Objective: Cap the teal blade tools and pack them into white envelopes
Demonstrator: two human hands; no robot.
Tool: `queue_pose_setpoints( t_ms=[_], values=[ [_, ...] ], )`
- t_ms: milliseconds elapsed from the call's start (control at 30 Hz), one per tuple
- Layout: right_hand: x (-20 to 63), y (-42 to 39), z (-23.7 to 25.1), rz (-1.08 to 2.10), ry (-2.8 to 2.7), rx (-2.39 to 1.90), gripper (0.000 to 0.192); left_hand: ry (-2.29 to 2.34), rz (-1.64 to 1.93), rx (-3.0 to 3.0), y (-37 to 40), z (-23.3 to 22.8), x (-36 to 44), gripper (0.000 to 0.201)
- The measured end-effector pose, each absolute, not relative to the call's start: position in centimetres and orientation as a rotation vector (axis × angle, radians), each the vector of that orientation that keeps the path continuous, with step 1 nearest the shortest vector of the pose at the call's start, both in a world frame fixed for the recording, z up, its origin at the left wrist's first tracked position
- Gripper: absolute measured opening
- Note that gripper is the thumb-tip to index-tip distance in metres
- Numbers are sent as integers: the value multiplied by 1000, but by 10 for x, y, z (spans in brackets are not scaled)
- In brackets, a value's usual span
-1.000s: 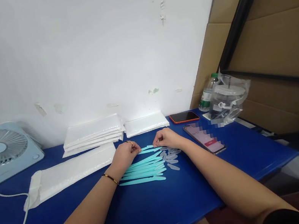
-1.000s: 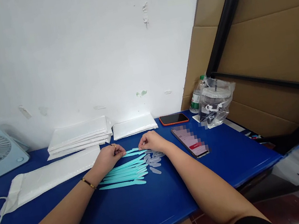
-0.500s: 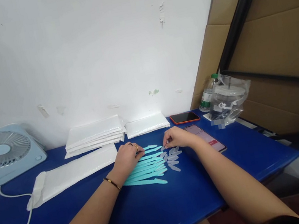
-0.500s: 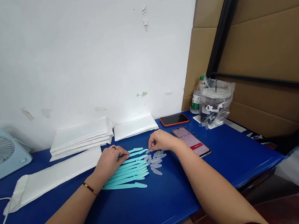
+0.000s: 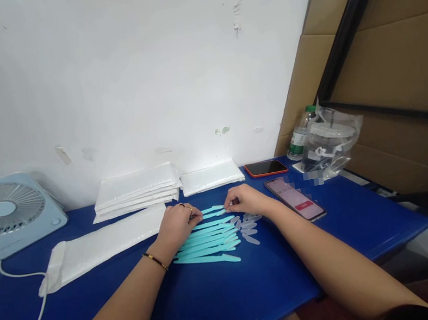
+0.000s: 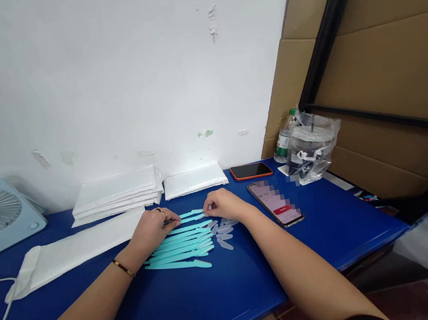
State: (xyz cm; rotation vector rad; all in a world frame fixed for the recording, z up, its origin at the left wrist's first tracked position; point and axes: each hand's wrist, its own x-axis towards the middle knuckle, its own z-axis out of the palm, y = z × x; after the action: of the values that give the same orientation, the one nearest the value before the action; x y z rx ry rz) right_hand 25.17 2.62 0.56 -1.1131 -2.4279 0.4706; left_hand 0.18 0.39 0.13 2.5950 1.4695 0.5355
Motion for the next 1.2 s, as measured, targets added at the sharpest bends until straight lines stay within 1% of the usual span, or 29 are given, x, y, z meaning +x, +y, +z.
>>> queue_pose_setpoints(
  t_ms=[167,333,433,533,667,833,1033,1200],
  values=[
    [236,25,3,420,-2421,-1060,8,1461,561,2595,6,0,1,16],
    [228,26,4,437,-2419,-1061,9,1458,570,2582,9,-1,-2,16],
    [241,26,13,457,-2387,-1062,12,1471,596,2603,7,1,-1,18],
    [269,27,25,501,-2273,-1169,14,1458,624,2577,1,8,-1,20],
    [299,28,29,659,-2344,-1331,16,1327,506,2513,-4,15,-1,19],
    [296,31,19,789,-2404,-1414,15,1344,384,2538,-4,14,-1,15],
    [280,30,13,821,-2357,-1330,17,1366,338,2805,-2,13,-1,24],
    [271,30,8,731,-2332,-1259,13,1384,325,2827,-1,13,-1,24]
  ],
)
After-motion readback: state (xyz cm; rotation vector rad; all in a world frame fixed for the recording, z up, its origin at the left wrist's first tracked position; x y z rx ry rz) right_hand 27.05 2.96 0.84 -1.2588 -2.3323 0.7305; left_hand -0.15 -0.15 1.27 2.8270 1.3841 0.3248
